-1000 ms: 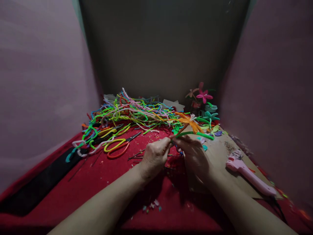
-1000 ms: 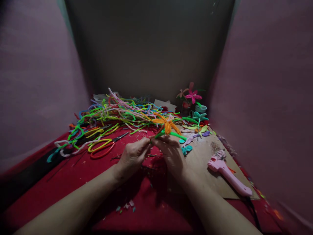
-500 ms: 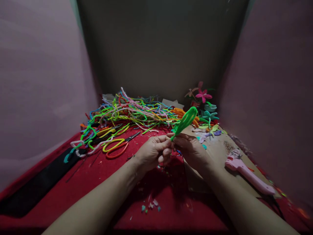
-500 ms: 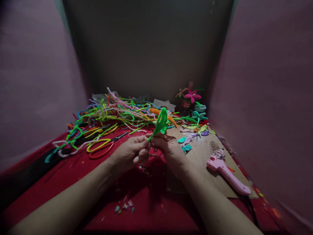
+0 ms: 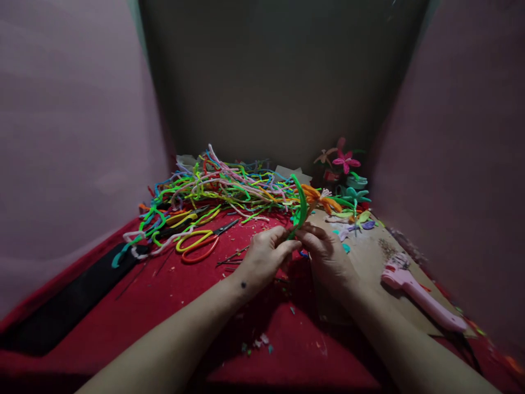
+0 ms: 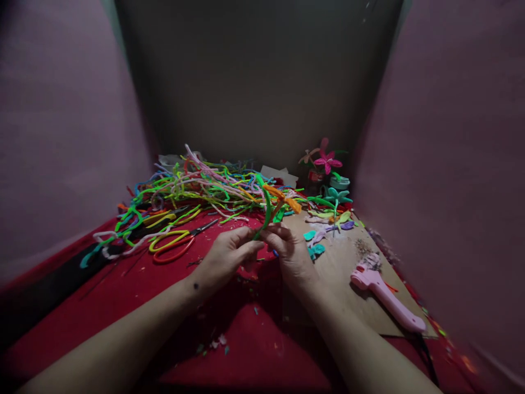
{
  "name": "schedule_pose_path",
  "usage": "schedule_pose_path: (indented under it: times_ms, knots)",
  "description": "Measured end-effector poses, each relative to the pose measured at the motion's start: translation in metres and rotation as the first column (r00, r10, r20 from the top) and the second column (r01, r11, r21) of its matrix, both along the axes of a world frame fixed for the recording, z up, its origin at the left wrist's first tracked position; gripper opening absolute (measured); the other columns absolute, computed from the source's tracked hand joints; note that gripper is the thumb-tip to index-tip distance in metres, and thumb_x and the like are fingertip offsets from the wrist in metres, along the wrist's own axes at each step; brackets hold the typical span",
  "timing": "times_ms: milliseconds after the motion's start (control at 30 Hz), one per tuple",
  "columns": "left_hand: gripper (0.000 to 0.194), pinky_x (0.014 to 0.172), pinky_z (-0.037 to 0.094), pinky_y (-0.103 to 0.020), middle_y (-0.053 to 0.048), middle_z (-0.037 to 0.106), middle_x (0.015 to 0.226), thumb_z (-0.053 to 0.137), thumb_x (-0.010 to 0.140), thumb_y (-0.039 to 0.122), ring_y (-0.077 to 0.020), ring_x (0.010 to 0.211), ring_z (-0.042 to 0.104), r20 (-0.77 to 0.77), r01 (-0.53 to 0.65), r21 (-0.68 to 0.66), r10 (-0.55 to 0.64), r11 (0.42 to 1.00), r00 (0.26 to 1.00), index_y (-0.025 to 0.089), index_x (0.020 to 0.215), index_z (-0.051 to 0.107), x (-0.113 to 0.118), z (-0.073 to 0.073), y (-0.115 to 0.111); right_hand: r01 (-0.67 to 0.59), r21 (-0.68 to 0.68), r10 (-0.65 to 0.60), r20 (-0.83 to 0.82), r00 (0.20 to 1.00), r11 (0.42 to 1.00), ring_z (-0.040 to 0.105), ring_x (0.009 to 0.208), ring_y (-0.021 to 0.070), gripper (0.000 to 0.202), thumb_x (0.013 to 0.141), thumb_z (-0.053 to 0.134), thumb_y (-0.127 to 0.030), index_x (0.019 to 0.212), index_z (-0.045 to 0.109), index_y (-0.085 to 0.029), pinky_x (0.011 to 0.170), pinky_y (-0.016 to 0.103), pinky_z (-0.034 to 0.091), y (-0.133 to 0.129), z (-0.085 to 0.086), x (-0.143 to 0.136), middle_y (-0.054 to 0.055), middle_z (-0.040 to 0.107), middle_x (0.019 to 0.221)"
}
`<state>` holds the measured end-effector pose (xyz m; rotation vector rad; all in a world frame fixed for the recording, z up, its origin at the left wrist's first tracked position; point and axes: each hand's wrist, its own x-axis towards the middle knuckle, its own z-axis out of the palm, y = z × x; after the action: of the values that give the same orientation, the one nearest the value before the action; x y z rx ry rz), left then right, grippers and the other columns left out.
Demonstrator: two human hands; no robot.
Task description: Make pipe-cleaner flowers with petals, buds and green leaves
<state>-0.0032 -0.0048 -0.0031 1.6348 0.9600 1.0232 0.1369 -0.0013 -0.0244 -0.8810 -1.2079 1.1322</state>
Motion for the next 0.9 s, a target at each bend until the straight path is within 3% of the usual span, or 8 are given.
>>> schedule_pose_path:
  times_ms: [100,233,333,533,667,767,833,900]
  knots:
    - [0.021,0.043,0.034,-0.018,0.006,0.046,0.048,0.050,0.079,0.026,-0.0053,0.041,0.043,-0.035,-0.056,0.073,0.059,0.996,0.998,0.015,0.061,0.049,-0.001,-0.005,0.001,0.017,-0.009,-0.017,0.073,0.997,1.000,0.044,0.066,0.0132,0.011,0.070,0.063,-0.030,0.069,0.064,-0.018,0.065,0.028,0.034,-0.001,0.000,-0.001,-0.001,0.056,0.068]
    - [0.019,0.037,0.031,-0.016,0.006,0.048,0.049,0.051,0.078,0.030,-0.0040,0.035,0.042,0.099,0.071,-0.168,-0.055,0.983,0.994,0.015,0.066,0.051,-0.003,-0.004,0.008,0.011,0.012,-0.012,0.104,0.994,1.000,0.047,0.066,0.0145,0.018,0.070,0.063,-0.036,0.072,0.067,-0.018,0.066,0.029,0.035,0.000,-0.004,-0.001,-0.001,0.058,0.067]
    - [0.021,0.034,0.027,-0.014,0.006,0.049,0.049,0.058,0.075,0.033,-0.0022,0.033,0.039,0.247,0.168,-0.272,-0.100,0.947,0.964,0.013,0.069,0.053,-0.005,-0.003,0.012,-0.021,0.024,0.019,0.071,0.997,0.999,0.048,0.066,0.0154,0.020,0.071,0.062,-0.037,0.073,0.067,-0.018,0.066,0.030,0.037,0.002,-0.007,-0.001,0.001,0.059,0.065]
    - [0.020,0.034,0.020,-0.012,0.007,0.044,0.046,0.063,0.073,0.028,0.0012,0.031,0.028,0.475,0.380,-0.400,-0.166,0.834,0.864,0.012,0.069,0.053,-0.008,-0.003,0.013,-0.122,-0.038,0.118,-0.098,0.988,0.992,0.049,0.068,0.0142,0.013,0.068,0.066,-0.028,0.077,0.067,-0.019,0.069,0.030,0.039,0.001,-0.004,0.001,0.001,0.060,0.074]
    - [0.014,0.034,0.020,-0.013,0.008,0.039,0.045,0.057,0.078,0.023,0.0008,0.030,0.020,0.588,0.543,-0.409,-0.244,0.733,0.771,0.012,0.071,0.053,-0.012,-0.004,0.012,-0.244,-0.030,0.239,-0.117,0.964,0.969,0.047,0.062,0.0125,0.010,0.071,0.064,-0.027,0.069,0.066,-0.018,0.064,0.027,0.038,0.000,0.000,0.002,0.000,0.057,0.064]
    - [0.015,0.034,0.019,-0.014,0.009,0.036,0.043,0.055,0.080,0.024,0.0005,0.030,0.015,0.616,0.619,-0.399,-0.302,0.677,0.728,0.012,0.071,0.052,-0.013,-0.004,0.012,-0.307,-0.021,0.301,-0.139,0.943,0.951,0.049,0.064,0.0128,0.008,0.069,0.064,-0.025,0.071,0.067,-0.018,0.066,0.027,0.039,0.001,0.001,0.003,0.000,0.059,0.068]
    - [0.017,0.034,0.018,-0.015,0.009,0.035,0.044,0.054,0.080,0.027,0.0002,0.030,0.016,0.563,0.590,-0.392,-0.323,0.706,0.760,0.012,0.073,0.054,-0.013,-0.002,0.012,-0.240,-0.004,0.239,-0.086,0.967,0.971,0.050,0.069,0.0143,0.008,0.069,0.064,-0.026,0.074,0.067,-0.019,0.070,0.028,0.040,0.000,0.001,0.004,0.001,0.060,0.072]
    - [0.020,0.036,0.020,-0.016,0.008,0.038,0.046,0.052,0.081,0.031,-0.0012,0.031,0.023,0.406,0.460,-0.348,-0.312,0.817,0.859,0.012,0.073,0.054,-0.011,-0.001,0.011,-0.126,0.032,0.125,0.023,0.992,0.992,0.051,0.072,0.0159,0.011,0.072,0.061,-0.027,0.076,0.068,-0.019,0.073,0.030,0.041,0.000,0.002,0.004,0.001,0.060,0.074]
